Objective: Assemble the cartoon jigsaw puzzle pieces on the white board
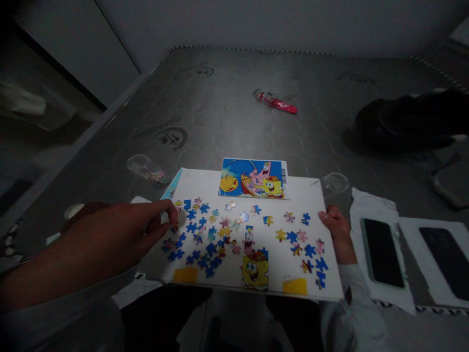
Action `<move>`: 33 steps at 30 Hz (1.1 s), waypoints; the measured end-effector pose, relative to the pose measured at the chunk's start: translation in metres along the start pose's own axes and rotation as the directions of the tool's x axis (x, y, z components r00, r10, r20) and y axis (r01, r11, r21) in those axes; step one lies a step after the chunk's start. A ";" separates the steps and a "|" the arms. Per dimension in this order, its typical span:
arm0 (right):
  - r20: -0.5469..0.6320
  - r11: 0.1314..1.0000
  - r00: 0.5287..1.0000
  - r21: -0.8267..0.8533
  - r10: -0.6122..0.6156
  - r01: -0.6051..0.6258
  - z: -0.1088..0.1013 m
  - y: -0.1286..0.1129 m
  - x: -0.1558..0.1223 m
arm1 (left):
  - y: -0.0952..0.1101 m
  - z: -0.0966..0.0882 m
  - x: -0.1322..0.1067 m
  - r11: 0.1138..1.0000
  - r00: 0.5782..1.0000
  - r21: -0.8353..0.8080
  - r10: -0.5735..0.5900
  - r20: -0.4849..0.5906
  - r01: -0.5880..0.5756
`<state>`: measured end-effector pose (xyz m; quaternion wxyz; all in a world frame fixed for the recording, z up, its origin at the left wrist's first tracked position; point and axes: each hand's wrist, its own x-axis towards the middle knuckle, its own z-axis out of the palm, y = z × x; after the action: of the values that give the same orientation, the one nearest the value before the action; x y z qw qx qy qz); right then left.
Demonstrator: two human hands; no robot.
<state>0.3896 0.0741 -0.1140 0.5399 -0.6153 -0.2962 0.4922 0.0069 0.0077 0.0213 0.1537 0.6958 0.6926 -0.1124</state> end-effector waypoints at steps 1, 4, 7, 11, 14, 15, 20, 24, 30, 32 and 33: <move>0.042 1.000 0.999 0.002 0.027 -0.027 -0.002 0.001 0.000 | -0.001 0.001 0.000 1.000 1.000 -0.002 0.005 -0.003 -0.005; 0.089 0.998 0.994 0.030 0.055 -0.058 -0.005 0.006 0.001 | -0.003 0.003 0.002 1.000 1.000 0.000 0.002 -0.004 -0.002; 0.097 0.997 0.994 0.056 0.045 -0.050 -0.006 0.009 0.001 | -0.001 0.004 0.004 1.000 1.000 0.021 0.003 0.023 -0.003; 0.105 0.994 0.991 0.062 0.082 -0.088 -0.011 0.011 0.006 | 0.004 0.003 0.005 1.000 0.996 -0.018 0.009 0.086 -0.008; 0.111 0.992 0.987 0.048 0.114 -0.120 -0.017 0.011 0.011 | 0.009 0.001 0.005 0.998 0.995 -0.066 0.013 0.096 -0.007; 0.108 0.992 0.988 0.044 0.114 -0.119 -0.018 0.012 0.012 | 0.010 0.000 0.006 0.998 0.995 -0.067 0.005 0.097 0.002; 0.085 0.997 0.994 0.028 0.070 -0.073 -0.016 0.013 0.014 | 0.014 0.000 0.005 0.997 0.995 -0.065 -0.039 0.087 0.044; 0.079 0.998 0.995 0.006 0.057 -0.057 -0.009 0.007 0.007 | 0.015 0.001 0.005 0.996 0.997 -0.089 -0.019 0.081 0.026; 0.039 0.994 0.994 -0.060 0.099 -0.096 -0.005 0.000 0.006 | 0.024 -0.002 0.003 0.995 0.993 -0.095 0.022 0.116 -0.011; 0.012 0.991 0.994 -0.081 0.106 -0.105 -0.006 -0.001 0.009 | 0.025 -0.003 0.003 0.995 0.993 -0.096 0.040 0.112 -0.029; 0.002 0.990 0.994 -0.091 0.106 -0.106 -0.005 -0.002 0.010 | 0.025 -0.004 0.003 0.995 0.993 -0.090 0.045 0.106 -0.035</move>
<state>0.3984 0.0816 -0.1156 0.4835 -0.6523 -0.2868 0.5084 0.0318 0.0118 0.0254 0.2236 0.6949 0.6736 -0.1159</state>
